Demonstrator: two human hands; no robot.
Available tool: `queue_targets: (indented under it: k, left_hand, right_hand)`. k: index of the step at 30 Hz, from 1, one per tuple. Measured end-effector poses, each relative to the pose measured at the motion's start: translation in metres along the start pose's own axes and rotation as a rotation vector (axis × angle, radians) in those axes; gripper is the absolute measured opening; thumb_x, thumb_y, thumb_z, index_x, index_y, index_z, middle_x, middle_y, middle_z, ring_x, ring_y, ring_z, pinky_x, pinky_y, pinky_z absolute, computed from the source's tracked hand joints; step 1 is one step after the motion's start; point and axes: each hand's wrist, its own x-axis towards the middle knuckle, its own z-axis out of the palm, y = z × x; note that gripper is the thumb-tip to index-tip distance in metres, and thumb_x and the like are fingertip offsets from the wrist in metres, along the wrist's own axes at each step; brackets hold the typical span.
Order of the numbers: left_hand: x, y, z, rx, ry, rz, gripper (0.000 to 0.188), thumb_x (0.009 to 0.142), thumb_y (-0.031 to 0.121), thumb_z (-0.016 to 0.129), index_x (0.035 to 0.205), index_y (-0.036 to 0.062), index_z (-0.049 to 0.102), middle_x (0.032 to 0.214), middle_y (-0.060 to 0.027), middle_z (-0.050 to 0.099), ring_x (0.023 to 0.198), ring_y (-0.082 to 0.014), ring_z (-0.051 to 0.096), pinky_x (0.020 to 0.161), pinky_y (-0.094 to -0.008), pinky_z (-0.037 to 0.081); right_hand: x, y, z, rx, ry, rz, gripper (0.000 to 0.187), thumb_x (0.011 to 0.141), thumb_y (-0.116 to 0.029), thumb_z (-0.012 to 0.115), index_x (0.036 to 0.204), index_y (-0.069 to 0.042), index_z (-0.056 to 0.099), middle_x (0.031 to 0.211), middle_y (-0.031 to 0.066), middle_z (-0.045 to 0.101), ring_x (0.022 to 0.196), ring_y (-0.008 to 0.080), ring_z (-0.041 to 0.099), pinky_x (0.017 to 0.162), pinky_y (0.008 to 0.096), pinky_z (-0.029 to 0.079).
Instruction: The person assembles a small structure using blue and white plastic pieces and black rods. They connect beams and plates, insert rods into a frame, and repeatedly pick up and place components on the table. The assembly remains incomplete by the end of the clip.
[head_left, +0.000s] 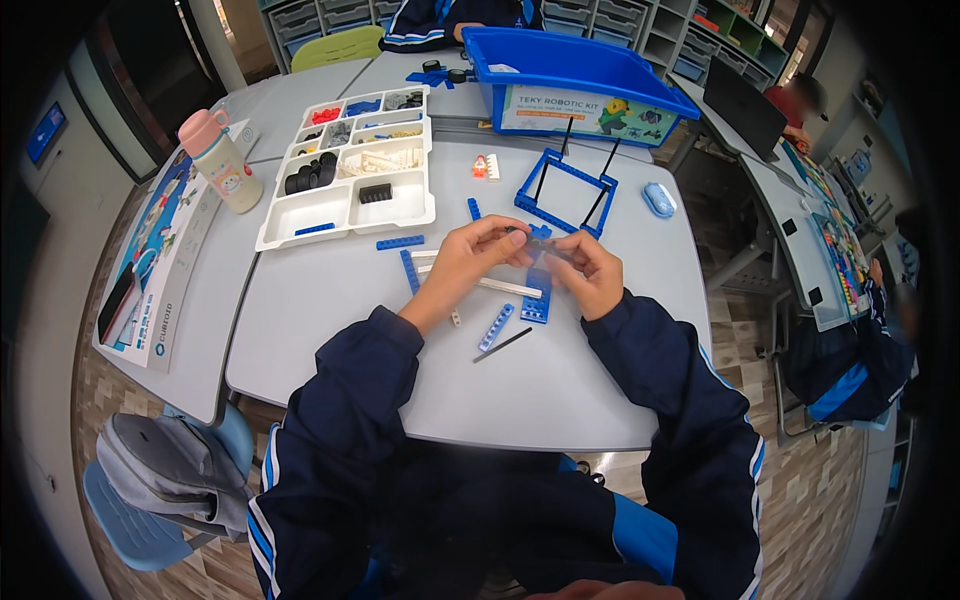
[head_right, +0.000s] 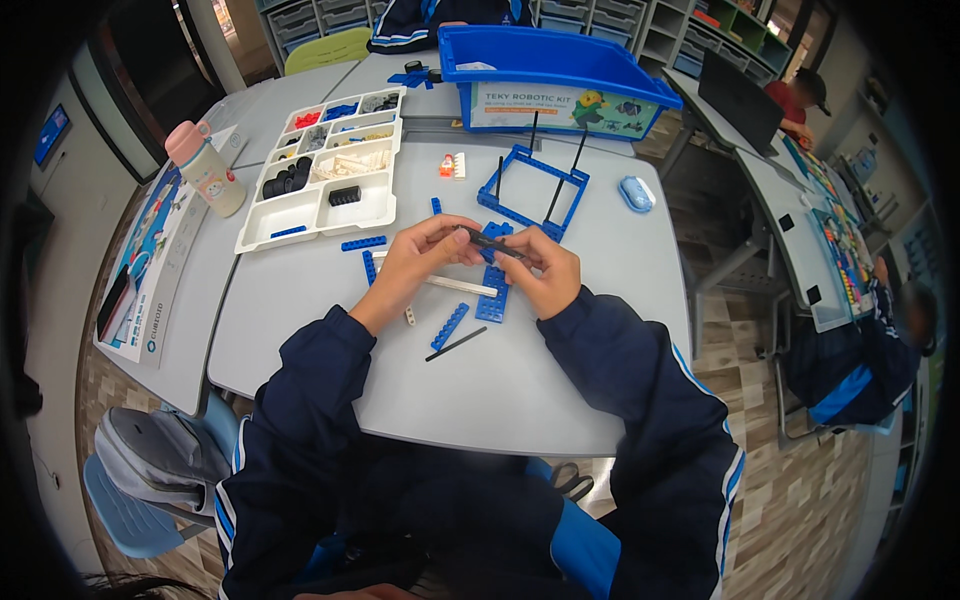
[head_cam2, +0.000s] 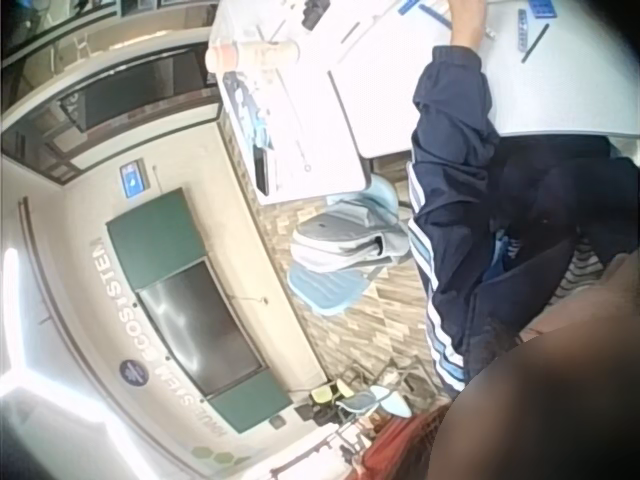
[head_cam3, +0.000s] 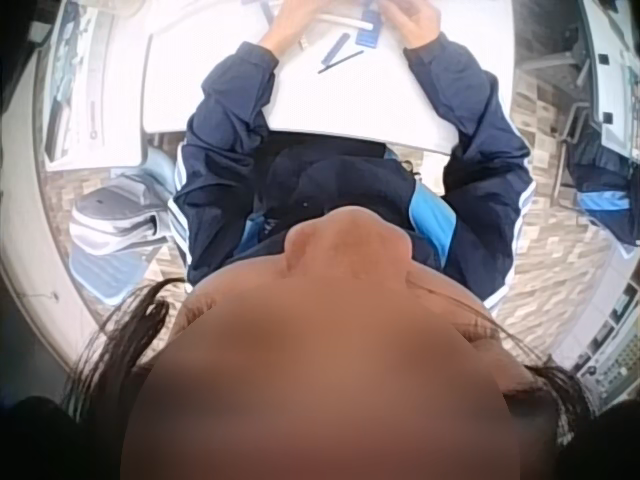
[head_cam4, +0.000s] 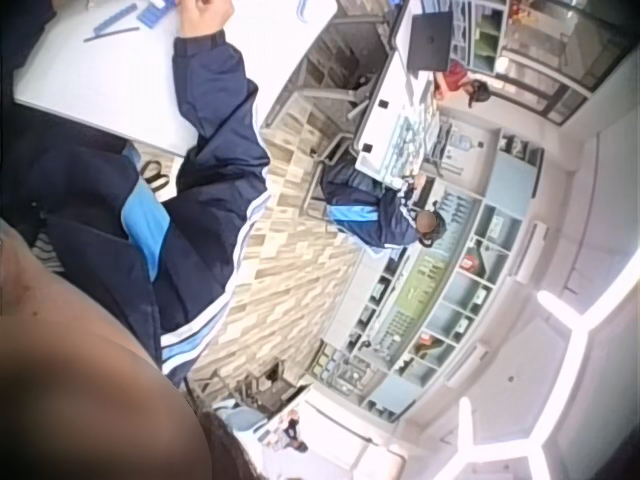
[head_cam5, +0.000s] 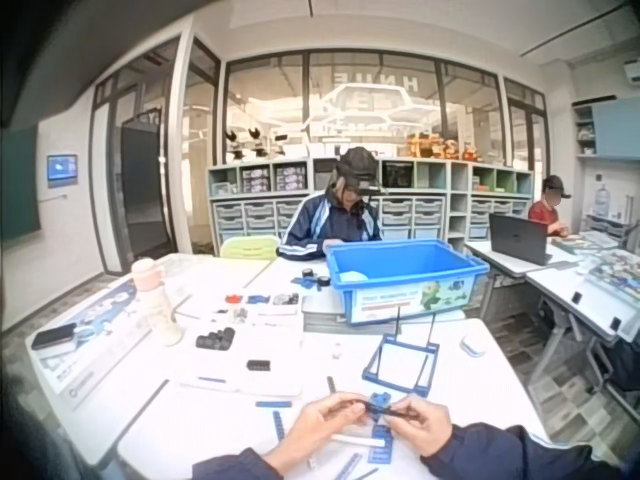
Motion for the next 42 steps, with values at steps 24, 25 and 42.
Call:
queue_targets:
  k: [24,25,42]
  left_hand:
    - [-0.004,0.000,-0.003,0.051,0.040,-0.145,0.037,0.097,0.038,0.062,0.094,0.0020,0.068,0.081,-0.0049,0.067,0.069,-0.0093,0.063,0.069,-0.0225,0.048]
    - [-0.004,-0.001,-0.003,0.039,0.037,-0.149,0.037,0.096,0.038,0.062,0.094,0.0021,0.068,0.080,-0.0047,0.067,0.069,-0.0093,0.063,0.069,-0.0224,0.048]
    - [-0.003,-0.003,0.002,0.060,-0.021,-0.024,0.026,0.094,0.021,0.066,0.113,0.0024,0.064,0.099,-0.0063,0.068,0.086,-0.0109,0.065,0.080,-0.0244,0.050]
  right_hand:
    - [0.000,0.000,-0.008,0.215,-0.226,0.109,0.021,0.094,-0.001,0.060,0.114,0.004,0.057,0.104,0.0130,0.066,0.084,0.0148,0.064,0.076,0.0288,0.051]
    - [0.000,0.000,-0.009,0.214,-0.230,0.114,0.020,0.094,-0.001,0.060,0.113,0.004,0.058,0.104,0.0132,0.066,0.084,0.0148,0.063,0.076,0.0289,0.051]
    - [0.004,0.002,-0.007,0.216,-0.140,0.143,0.021,0.096,-0.004,0.058,0.116,0.002,0.055,0.102,0.0099,0.064,0.081,0.0122,0.061,0.075,0.0267,0.049]
